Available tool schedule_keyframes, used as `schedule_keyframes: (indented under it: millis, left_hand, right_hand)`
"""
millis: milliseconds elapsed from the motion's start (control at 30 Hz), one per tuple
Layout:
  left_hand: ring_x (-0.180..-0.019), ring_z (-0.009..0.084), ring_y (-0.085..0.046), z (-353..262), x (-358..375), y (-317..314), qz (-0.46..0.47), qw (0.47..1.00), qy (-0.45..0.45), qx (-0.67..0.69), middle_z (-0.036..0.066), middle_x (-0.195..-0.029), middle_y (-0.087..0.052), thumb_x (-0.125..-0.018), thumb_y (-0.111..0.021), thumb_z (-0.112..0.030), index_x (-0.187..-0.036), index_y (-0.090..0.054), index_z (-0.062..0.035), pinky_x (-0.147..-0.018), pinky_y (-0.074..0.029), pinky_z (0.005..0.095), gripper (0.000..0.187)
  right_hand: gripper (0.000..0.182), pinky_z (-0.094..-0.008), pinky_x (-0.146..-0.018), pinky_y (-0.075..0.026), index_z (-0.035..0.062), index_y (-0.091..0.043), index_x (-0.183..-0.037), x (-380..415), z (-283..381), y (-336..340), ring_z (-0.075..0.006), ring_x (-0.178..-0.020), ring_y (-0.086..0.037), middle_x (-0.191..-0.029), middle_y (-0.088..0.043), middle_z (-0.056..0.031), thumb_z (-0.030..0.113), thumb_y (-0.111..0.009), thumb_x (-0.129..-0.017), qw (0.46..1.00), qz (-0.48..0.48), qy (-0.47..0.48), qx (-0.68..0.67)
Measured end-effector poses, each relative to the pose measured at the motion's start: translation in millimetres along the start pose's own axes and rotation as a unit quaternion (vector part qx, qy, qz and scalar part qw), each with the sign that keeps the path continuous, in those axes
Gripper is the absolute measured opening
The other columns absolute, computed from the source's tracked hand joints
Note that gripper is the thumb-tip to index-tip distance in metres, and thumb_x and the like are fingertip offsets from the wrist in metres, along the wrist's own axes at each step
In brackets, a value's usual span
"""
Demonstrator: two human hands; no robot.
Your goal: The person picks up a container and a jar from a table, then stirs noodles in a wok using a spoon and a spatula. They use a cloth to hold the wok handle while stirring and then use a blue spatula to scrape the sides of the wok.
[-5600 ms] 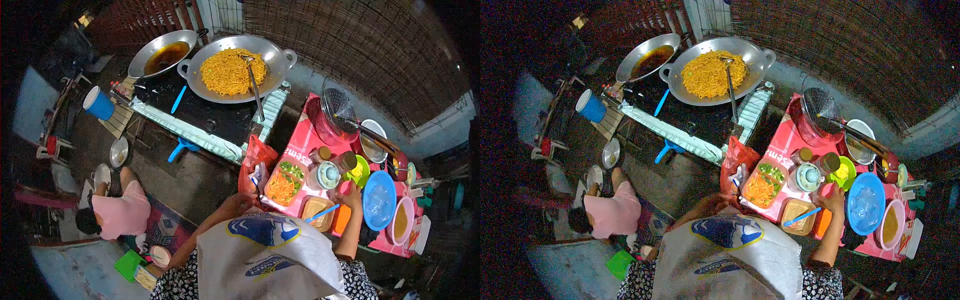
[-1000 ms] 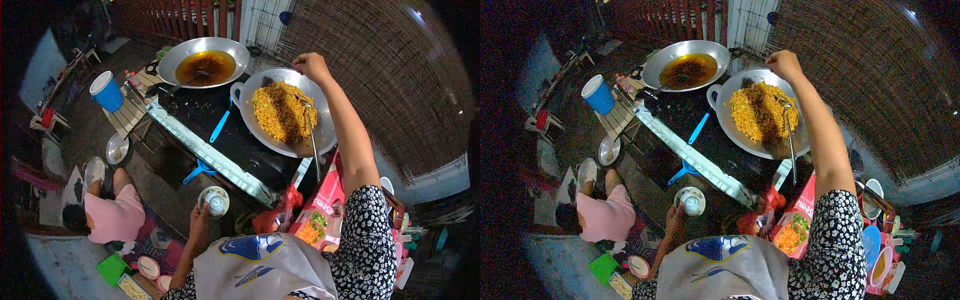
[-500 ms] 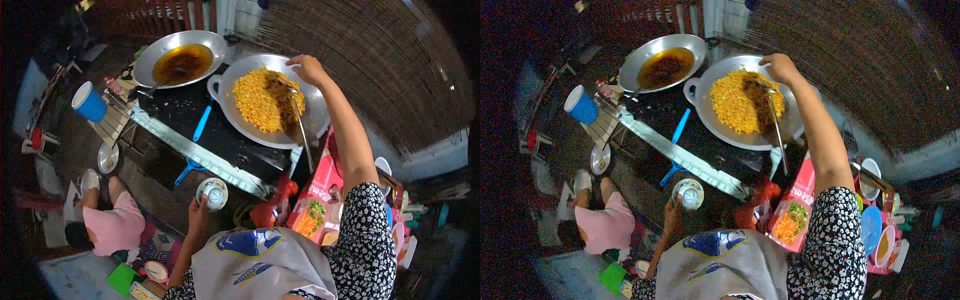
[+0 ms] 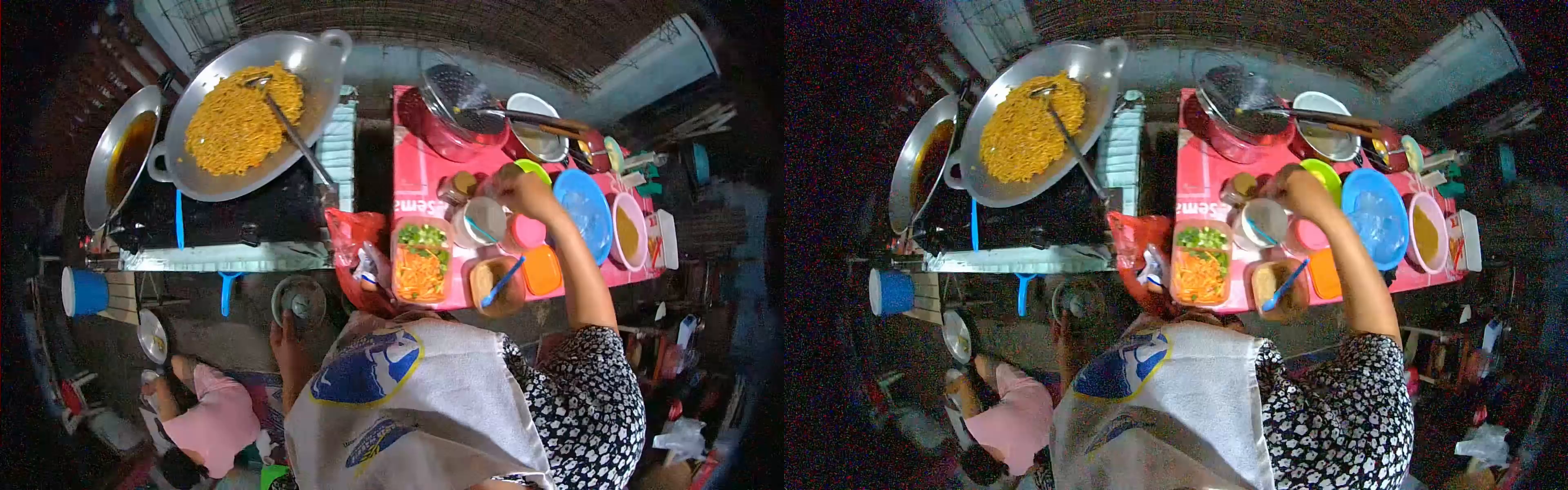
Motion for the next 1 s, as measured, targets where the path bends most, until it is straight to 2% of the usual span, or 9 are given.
schedule_keyframes:
  millis: [33,100,667,733,767,833,867,967,1000]
  left_hand:
    - [-0.094,0.0172,-0.048,-4,6,-6,-0.007,1.0,0.02,0.009,0.009,-0.103,-0.053,-0.088,-0.05,-0.027,-0.113,-0.047,-0.0011,-0.081,-0.037,0.03,0.036]
    - [-0.094,0.0169,-0.048,8,8,-19,0.023,1.0,-0.004,-0.005,0.009,-0.103,-0.054,-0.087,-0.051,-0.027,-0.112,-0.048,-0.0015,-0.081,-0.037,0.0299,0.035]
    - [-0.097,0.0196,-0.051,74,15,1,-0.015,0.999,-0.036,0.036,0.009,-0.104,-0.054,-0.087,-0.052,-0.025,-0.115,-0.048,-0.0016,-0.083,-0.04,0.0308,0.037]
    - [-0.094,0.0187,-0.052,89,11,21,-0.004,0.948,-0.214,-0.235,0.008,-0.099,-0.055,-0.088,-0.051,-0.024,-0.113,-0.049,-0.0021,-0.082,-0.04,0.0295,0.034]
    - [-0.094,0.0187,-0.052,83,7,22,-0.016,0.949,-0.219,-0.227,0.008,-0.099,-0.055,-0.088,-0.051,-0.024,-0.113,-0.049,-0.0021,-0.082,-0.04,0.0295,0.034]
    - [-0.088,0.0169,-0.051,44,40,-6,-0.016,1.0,-0.012,-0.019,0.007,-0.096,-0.056,-0.088,-0.05,-0.022,-0.111,-0.051,-0.002,-0.079,-0.04,0.0292,0.031]
    - [-0.083,0.0144,-0.05,26,61,-9,0.005,0.935,-0.175,-0.307,0.006,-0.094,-0.056,-0.088,-0.05,-0.022,-0.108,-0.051,-0.0012,-0.076,-0.039,0.029,0.029]
    - [-0.083,0.0135,-0.05,-1,52,-39,-0.004,0.998,-0.038,-0.059,0.006,-0.095,-0.056,-0.088,-0.05,-0.023,-0.107,-0.052,-0.0006,-0.076,-0.04,0.0289,0.029]
    - [-0.088,0.0135,-0.05,20,46,-20,0.033,0.971,-0.182,-0.152,0.006,-0.098,-0.056,-0.088,-0.05,-0.025,-0.108,-0.051,-0.0003,-0.078,-0.039,0.0276,0.031]
  right_hand:
    - [0.014,-0.0359,-0.061,-0.048,0.0029,-0.064,-0.077,12,-6,-22,-0.029,-0.066,-0.061,-0.074,-0.061,-0.0155,0.01,-0.062,-0.065,0.976,0.117,-0.182,0.008]
    - [0.014,-0.0376,-0.062,-0.048,0.0034,-0.063,-0.079,38,-64,-89,-0.0304,-0.069,-0.061,-0.077,-0.061,-0.0161,0.011,-0.059,-0.068,0.981,0.087,-0.157,0.077]
    - [0.016,-0.0396,-0.062,-0.051,0.0039,-0.064,-0.077,17,-3,-107,-0.03,-0.071,-0.063,-0.08,-0.063,-0.0183,0.011,-0.05,-0.073,0.964,0.154,-0.115,0.183]
    - [0.015,-0.0405,-0.061,-0.051,0.0028,-0.063,-0.073,22,-3,-116,-0.0315,-0.068,-0.062,-0.076,-0.062,-0.0199,0.011,-0.051,-0.071,0.969,0.139,-0.091,0.181]
    - [0.015,-0.041,-0.061,-0.05,0.0023,-0.063,-0.072,20,0,-112,-0.0318,-0.068,-0.062,-0.075,-0.061,-0.0201,0.011,-0.05,-0.071,0.97,0.134,-0.106,0.175]
    - [0.017,-0.042,-0.061,-0.05,0.0012,-0.062,-0.07,25,5,-113,-0.0325,-0.068,-0.061,-0.074,-0.061,-0.0205,0.01,-0.049,-0.072,0.976,0.12,-0.096,0.152]
    - [0.017,-0.0426,-0.062,-0.049,0.0007,-0.062,-0.07,27,2,-117,-0.0329,-0.068,-0.061,-0.074,-0.061,-0.0206,0.01,-0.048,-0.072,0.98,0.114,-0.08,0.143]
    - [0.017,-0.0426,-0.062,-0.049,0.0001,-0.062,-0.07,15,-6,-101,-0.0335,-0.069,-0.061,-0.073,-0.061,-0.0205,0.01,-0.047,-0.072,0.978,0.117,-0.079,0.154]
    - [0.016,-0.0413,-0.061,-0.049,-0.0005,-0.062,-0.07,18,-10,-109,-0.0334,-0.069,-0.06,-0.073,-0.061,-0.0205,0.01,-0.049,-0.07,0.982,0.111,-0.066,0.139]
Point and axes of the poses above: each hand's wrist, its own x-axis away from the middle knuckle, its own y-axis out of the back of the hand, z = x × y, the point moved 1 cm from there along -x, towards the middle knuckle
